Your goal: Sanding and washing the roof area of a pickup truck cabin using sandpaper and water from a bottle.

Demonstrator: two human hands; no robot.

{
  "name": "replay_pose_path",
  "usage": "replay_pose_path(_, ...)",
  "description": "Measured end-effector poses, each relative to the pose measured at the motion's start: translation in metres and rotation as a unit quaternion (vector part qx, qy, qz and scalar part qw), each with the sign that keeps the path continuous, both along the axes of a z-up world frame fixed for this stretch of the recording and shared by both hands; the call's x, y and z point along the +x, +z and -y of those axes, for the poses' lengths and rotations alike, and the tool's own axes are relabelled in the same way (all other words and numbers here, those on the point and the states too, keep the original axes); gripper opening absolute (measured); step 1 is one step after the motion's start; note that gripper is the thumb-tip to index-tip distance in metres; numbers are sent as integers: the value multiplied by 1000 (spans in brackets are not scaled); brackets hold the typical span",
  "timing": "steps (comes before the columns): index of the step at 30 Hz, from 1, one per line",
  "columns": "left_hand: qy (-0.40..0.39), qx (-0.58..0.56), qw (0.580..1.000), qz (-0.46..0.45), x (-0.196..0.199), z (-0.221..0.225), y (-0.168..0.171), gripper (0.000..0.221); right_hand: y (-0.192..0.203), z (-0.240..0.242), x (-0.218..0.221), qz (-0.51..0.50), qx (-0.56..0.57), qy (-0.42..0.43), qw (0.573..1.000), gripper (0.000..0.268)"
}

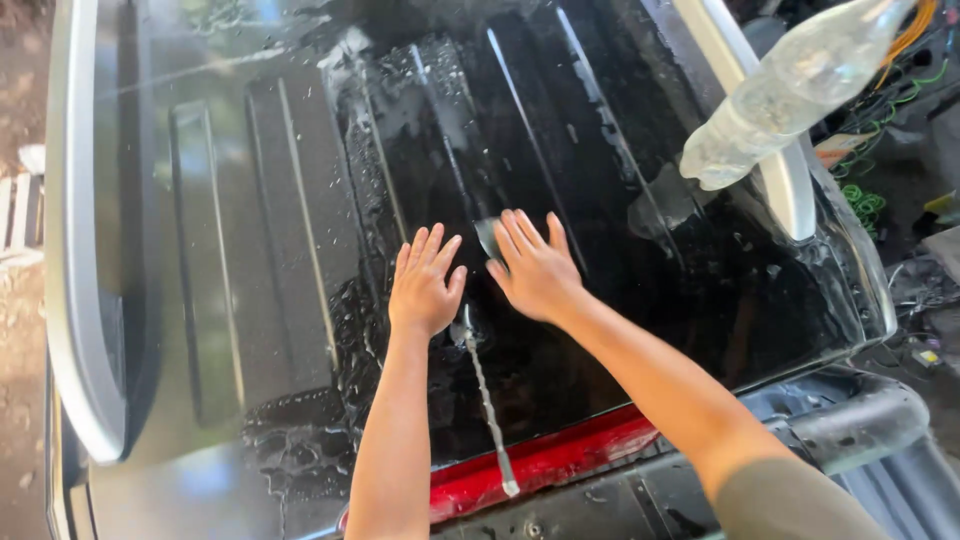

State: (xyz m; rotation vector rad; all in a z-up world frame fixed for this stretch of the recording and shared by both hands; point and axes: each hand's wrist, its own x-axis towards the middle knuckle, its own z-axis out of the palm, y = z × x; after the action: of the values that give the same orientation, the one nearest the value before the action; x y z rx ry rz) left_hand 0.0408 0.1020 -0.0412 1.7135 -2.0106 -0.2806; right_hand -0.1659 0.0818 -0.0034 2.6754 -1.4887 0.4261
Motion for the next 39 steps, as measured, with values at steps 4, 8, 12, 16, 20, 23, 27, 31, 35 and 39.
replay_pose_path(4,-1,0,1000,25,-2,0,-7,52,-19,22,18,7,-21,-20,1000,65)
replay_pose_path(8,2,-16,1000,16,-1,2,1,50,-7,-50,-14,-20,0,18,1000,71)
replay_pose_path(12,9,-5,1000,8,-2,-4,1,50,-17,-64,-31,-42,-4,45,998,69)
replay_pose_path(16,11,-12,1000,9,1,0,-1,50,-19,42,13,-37,0,25,999,64)
replay_pose_path(20,2,-1,1000,13,0,-5,-5,51,-23,40,22,-22,-19,5,1000,68)
replay_pose_path(23,1,-9,1000,9,2,-2,-4,51,-13,-28,-9,-50,-27,27,998,72)
replay_pose_path(27,7,-2,1000,13,2,-1,2,51,-20,-48,-29,-66,-8,58,996,72)
replay_pose_path(31,14,-13,1000,20,3,1,-3,51,-15,55,16,-63,-8,34,997,69)
replay_pose_path(35,2,-7,1000,17,3,-1,-7,52,-28,84,37,-5,-2,7,1000,68)
replay_pose_path(39,3,0,1000,7,2,-2,-10,51,-18,-11,-6,-37,-13,47,998,71)
